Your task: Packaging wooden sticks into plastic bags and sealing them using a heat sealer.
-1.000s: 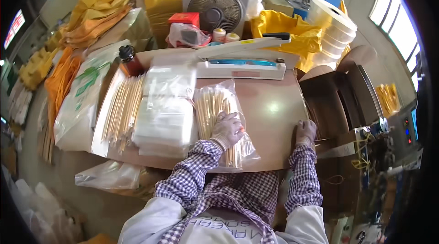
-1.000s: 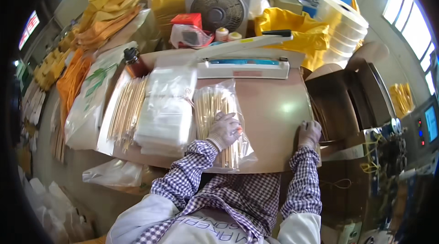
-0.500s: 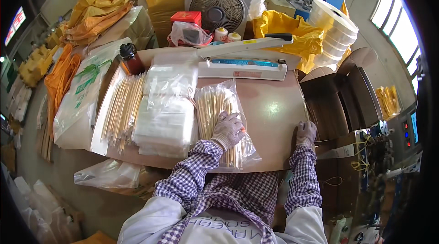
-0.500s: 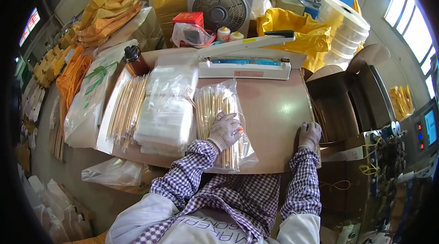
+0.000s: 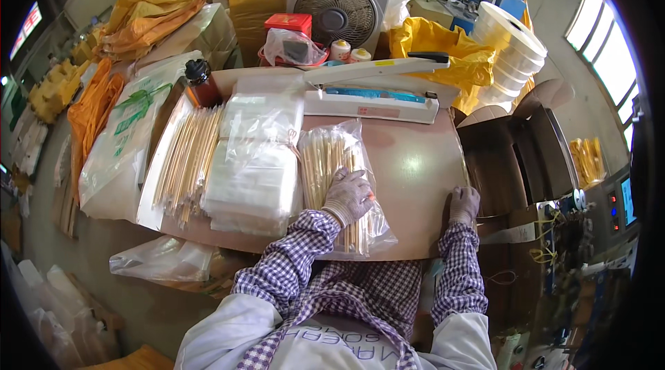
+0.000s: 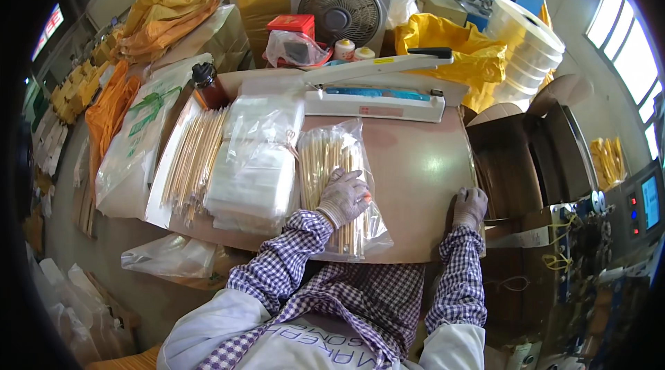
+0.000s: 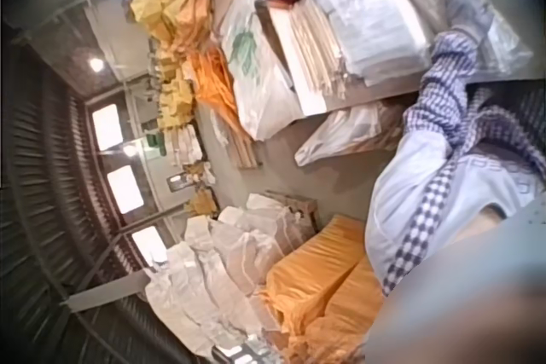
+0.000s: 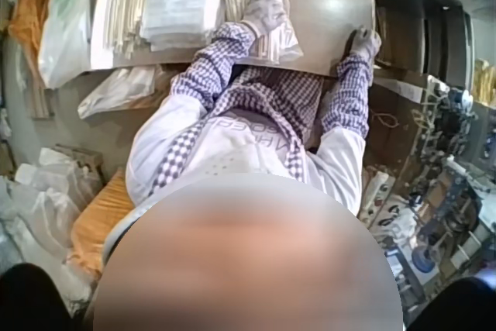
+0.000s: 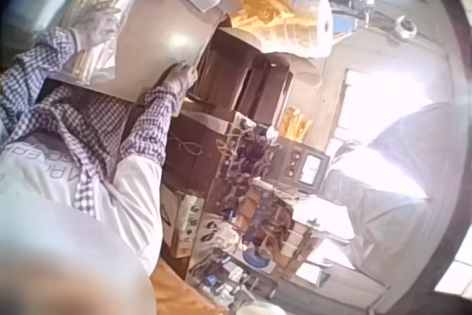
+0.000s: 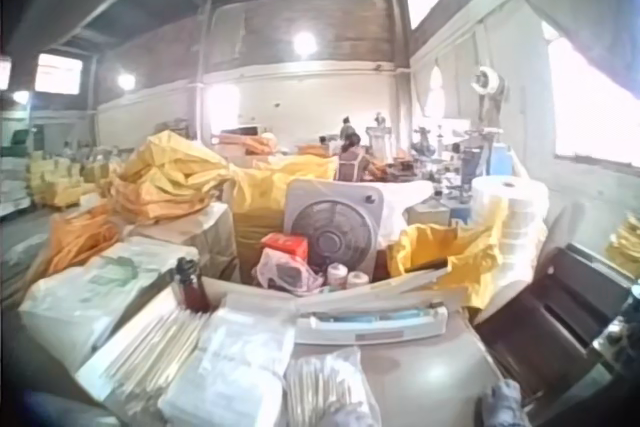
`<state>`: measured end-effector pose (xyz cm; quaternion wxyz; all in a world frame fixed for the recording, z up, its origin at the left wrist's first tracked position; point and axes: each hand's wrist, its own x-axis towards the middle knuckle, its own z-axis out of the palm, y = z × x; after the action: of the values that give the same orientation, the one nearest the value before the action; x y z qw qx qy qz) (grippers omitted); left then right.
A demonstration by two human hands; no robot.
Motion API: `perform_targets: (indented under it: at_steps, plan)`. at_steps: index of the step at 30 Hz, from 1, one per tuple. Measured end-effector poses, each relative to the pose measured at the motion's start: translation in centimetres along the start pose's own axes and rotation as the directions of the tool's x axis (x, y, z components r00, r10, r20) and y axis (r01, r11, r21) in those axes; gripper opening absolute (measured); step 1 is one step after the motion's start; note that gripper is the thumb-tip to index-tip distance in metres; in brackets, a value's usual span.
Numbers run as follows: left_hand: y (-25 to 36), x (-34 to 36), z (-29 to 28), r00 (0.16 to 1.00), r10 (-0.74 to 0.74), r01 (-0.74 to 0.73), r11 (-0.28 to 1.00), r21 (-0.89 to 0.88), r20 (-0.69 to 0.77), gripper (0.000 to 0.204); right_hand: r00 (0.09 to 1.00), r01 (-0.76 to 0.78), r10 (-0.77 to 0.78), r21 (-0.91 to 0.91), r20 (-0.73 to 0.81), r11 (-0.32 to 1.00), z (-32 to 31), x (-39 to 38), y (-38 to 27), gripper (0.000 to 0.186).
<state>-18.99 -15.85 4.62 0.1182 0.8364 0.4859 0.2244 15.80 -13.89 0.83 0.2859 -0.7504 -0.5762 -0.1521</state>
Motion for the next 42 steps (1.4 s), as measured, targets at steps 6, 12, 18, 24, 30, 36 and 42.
perform_targets:
  at_steps: [6, 12, 18, 24, 30, 36, 42]
  plan:
    - [-0.9, -0.2, 1.5, 1.000, -0.002, 0.000, 0.999, -0.041, -0.027, 0.024, 0.991, 0.066, -0.055, -0.086, 0.124, 0.994, -1.0, -0.4, -1.8, 0.018]
    - [-1.3, 0.4, 1.5, 0.996, 0.058, -0.064, 0.994, -0.086, -0.064, 0.021, 0.983, 0.046, -0.002, -0.234, 0.185, 0.971, -0.6, -0.3, -2.3, 0.022]
    - [-1.0, -0.9, -0.5, 0.988, -0.059, -0.050, 0.757, -0.652, -0.145, 0.020, 0.978, 0.015, 0.052, -0.314, 0.204, 0.949, -0.1, 0.5, -2.4, 0.026]
    - [0.0, -8.2, -3.8, 0.981, -0.043, -0.191, 0.004, -0.982, -0.191, 0.023, 0.968, 0.052, 0.035, -0.331, 0.250, 0.942, -0.1, -0.4, -2.1, 0.026]
    - [-3.4, -13.4, -1.9, 0.840, -0.122, 0.229, -0.803, -0.550, 0.528, 0.023, 0.950, 0.010, 0.110, -0.380, 0.292, 0.925, 0.5, -0.4, -2.8, 0.024]
    - [-3.2, -13.9, -1.5, 0.922, 0.027, 0.228, -0.845, -0.484, 0.387, 0.017, 0.940, -0.015, 0.152, -0.408, 0.307, 0.913, 0.5, -1.0, -2.8, 0.023]
    - [-2.0, -14.2, -1.3, 0.933, -0.057, 0.181, -0.780, -0.600, 0.356, 0.016, 0.941, 0.035, 0.109, -0.413, 0.320, 0.910, 0.2, -0.5, -2.3, 0.023]
